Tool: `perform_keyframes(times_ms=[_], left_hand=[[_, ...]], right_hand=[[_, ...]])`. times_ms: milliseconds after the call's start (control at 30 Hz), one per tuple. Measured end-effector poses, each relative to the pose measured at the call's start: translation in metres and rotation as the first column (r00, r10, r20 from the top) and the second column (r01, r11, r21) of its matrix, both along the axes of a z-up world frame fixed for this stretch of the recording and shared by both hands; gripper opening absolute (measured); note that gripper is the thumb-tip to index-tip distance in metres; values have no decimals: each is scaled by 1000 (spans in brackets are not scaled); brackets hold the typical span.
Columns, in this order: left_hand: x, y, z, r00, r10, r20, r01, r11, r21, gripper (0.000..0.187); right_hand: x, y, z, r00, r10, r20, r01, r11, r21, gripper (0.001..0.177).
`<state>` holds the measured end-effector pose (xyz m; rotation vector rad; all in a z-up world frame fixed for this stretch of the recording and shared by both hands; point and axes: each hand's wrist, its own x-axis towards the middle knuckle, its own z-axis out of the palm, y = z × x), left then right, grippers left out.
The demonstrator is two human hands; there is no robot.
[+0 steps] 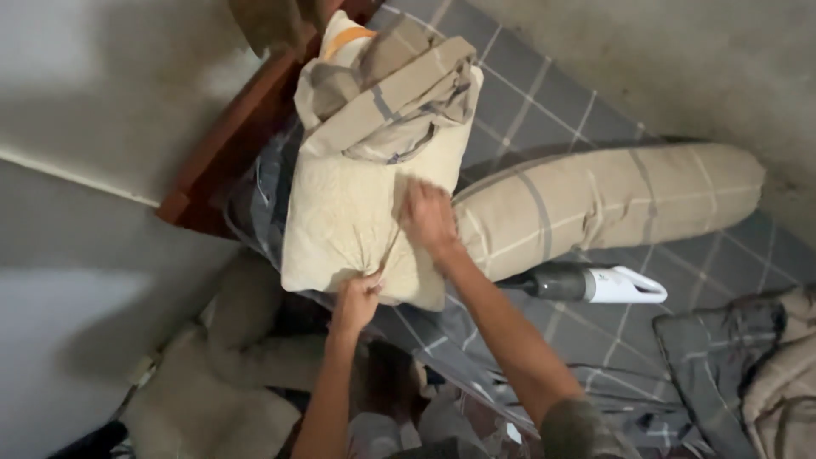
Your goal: Vacuuming pillows and a bolster on a bed, then folding a pillowcase.
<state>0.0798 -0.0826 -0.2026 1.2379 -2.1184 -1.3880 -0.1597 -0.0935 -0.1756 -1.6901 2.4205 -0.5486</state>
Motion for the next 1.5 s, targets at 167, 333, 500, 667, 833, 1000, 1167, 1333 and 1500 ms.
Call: perform_keyframes(times_ms=[167,333,500,667,833,1000,1167,1333,1500], left_hand=[[9,30,-10,999,-9,-33,9,1000,-22,34],[3,30,2,997,24,69,-22,999,-39,30],[-7,27,2,988,126,84,-119,989,-87,35],[-14,23,-11,962,259,-85,-235,947,220,35],[-33,17,-65,831,551,-79,-442,740,507,42],[-55,19,8,852,523,-29,-499,828,254,35],[-61,16,62,878,411,-244,-346,899,268,24],[-57,11,35,580,639,-505,-185,707,683,16],[-54,18,26,581,758,-297,-283,530,799,19]], right_hand=[[-6,-18,22,992,117,-37,-123,956,-267,63],[1,-10,-14,988,101,-118,-116,985,-128,48],[26,17,-1,986,128,109,-101,969,-225,34],[54,60,-16,955,252,156,-197,933,-301,35],[71,104,-14,895,343,284,-253,917,-308,33],[61,109,15,887,329,322,-163,878,-449,21],[39,97,36,894,315,318,-131,864,-486,22],[42,97,40,910,365,195,-255,866,-429,35],[53,110,16,892,391,225,-270,863,-427,25]])
